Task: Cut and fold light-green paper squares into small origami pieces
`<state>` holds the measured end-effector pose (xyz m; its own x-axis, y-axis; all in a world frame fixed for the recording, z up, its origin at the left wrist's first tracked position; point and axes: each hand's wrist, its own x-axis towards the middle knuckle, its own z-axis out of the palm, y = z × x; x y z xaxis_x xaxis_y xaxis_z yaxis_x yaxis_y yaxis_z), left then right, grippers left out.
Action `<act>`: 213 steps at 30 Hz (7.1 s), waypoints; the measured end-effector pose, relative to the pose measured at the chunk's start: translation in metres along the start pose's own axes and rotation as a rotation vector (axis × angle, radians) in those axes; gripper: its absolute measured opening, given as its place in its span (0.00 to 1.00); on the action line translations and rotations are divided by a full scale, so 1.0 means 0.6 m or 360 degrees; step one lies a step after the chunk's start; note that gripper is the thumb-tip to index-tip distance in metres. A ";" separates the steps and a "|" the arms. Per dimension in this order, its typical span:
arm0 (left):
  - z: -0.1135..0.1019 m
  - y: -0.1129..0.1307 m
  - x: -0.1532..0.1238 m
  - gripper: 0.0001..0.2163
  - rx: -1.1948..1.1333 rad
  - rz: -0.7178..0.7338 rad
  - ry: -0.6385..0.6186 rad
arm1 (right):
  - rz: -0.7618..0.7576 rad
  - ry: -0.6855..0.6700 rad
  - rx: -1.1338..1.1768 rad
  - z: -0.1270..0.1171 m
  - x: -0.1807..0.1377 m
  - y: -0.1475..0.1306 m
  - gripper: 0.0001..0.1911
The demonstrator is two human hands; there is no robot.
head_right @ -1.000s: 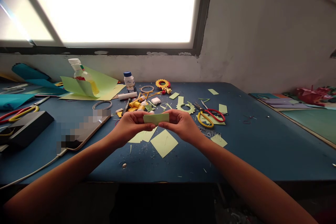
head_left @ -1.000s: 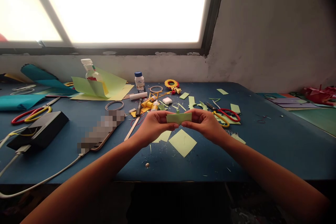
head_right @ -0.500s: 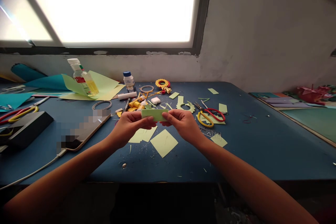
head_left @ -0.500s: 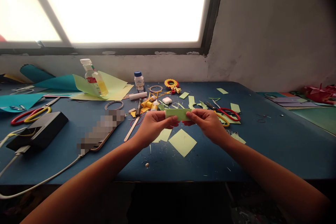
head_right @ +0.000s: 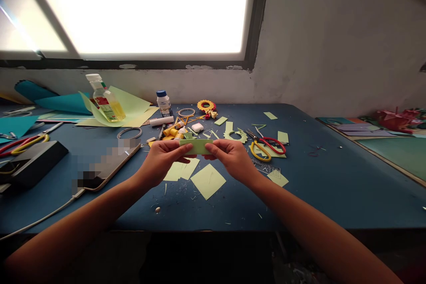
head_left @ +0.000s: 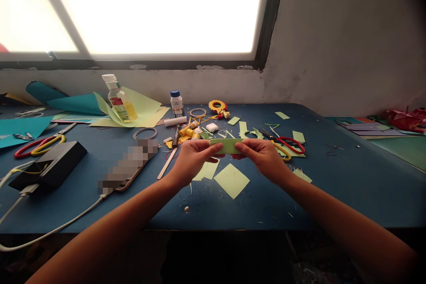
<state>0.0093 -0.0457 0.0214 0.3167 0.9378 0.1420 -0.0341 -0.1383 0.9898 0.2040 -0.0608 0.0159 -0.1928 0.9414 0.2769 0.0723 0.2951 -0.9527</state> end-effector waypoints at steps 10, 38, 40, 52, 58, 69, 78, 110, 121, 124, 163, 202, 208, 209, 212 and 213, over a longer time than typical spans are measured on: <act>0.003 0.004 -0.001 0.13 -0.0005 0.0002 0.0025 | -0.0008 -0.0022 0.0020 0.001 0.000 0.001 0.16; -0.015 0.001 0.005 0.12 0.0546 0.0075 -0.0380 | 0.0131 -0.0462 -0.0262 0.000 -0.005 0.010 0.12; -0.010 -0.002 0.005 0.12 0.0395 0.0057 -0.0260 | 0.0147 -0.0450 -0.0150 0.003 -0.005 0.013 0.12; 0.003 -0.006 0.002 0.11 0.0122 0.0056 -0.0078 | 0.0049 -0.0177 0.0023 0.011 -0.002 0.023 0.12; 0.008 -0.008 -0.001 0.13 0.0113 0.0189 0.0021 | -0.0098 0.0107 -0.0029 0.016 -0.001 0.024 0.15; 0.001 0.000 -0.003 0.11 0.0601 0.0244 -0.0152 | -0.0449 0.0066 -0.0694 0.000 -0.005 0.008 0.09; 0.003 -0.017 -0.005 0.04 0.1007 0.0749 -0.0310 | -0.1096 -0.0262 -0.1462 -0.004 -0.006 0.019 0.09; -0.071 0.027 0.020 0.05 0.0949 0.1049 0.0275 | -0.1053 0.0332 -0.1423 -0.043 0.004 0.002 0.07; -0.022 0.013 0.008 0.06 0.0395 0.0653 0.0151 | -0.0459 0.0130 -0.0735 -0.008 -0.010 -0.012 0.15; -0.016 0.009 0.003 0.07 0.0426 0.0599 0.0059 | -0.0506 0.0097 -0.0652 -0.005 -0.011 -0.009 0.11; 0.014 0.005 -0.013 0.11 -0.0054 0.0018 -0.0134 | -0.0297 -0.0215 -0.0682 -0.004 -0.016 -0.015 0.09; 0.004 0.011 -0.012 0.20 0.0034 -0.0086 -0.0106 | -0.0033 0.0143 -0.0106 -0.013 -0.003 -0.001 0.19; 0.003 0.014 -0.009 0.17 0.0052 -0.0101 -0.0159 | -0.0132 0.0134 -0.0167 -0.007 -0.009 -0.005 0.17; 0.003 0.013 -0.009 0.17 0.0048 -0.0106 -0.0171 | -0.0139 0.0106 -0.0192 -0.006 -0.010 -0.005 0.16; 0.006 0.007 -0.010 0.17 0.0068 -0.0097 -0.0187 | -0.0176 0.0021 -0.0321 0.000 -0.013 -0.003 0.17; 0.008 0.004 -0.011 0.17 0.0081 -0.0079 -0.0189 | -0.0197 0.0006 -0.0365 0.001 -0.014 -0.002 0.17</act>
<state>0.0116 -0.0534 0.0229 0.4272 0.8999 0.0877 0.0315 -0.1118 0.9932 0.2047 -0.0690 0.0147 -0.2103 0.8963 0.3903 0.2685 0.4368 -0.8585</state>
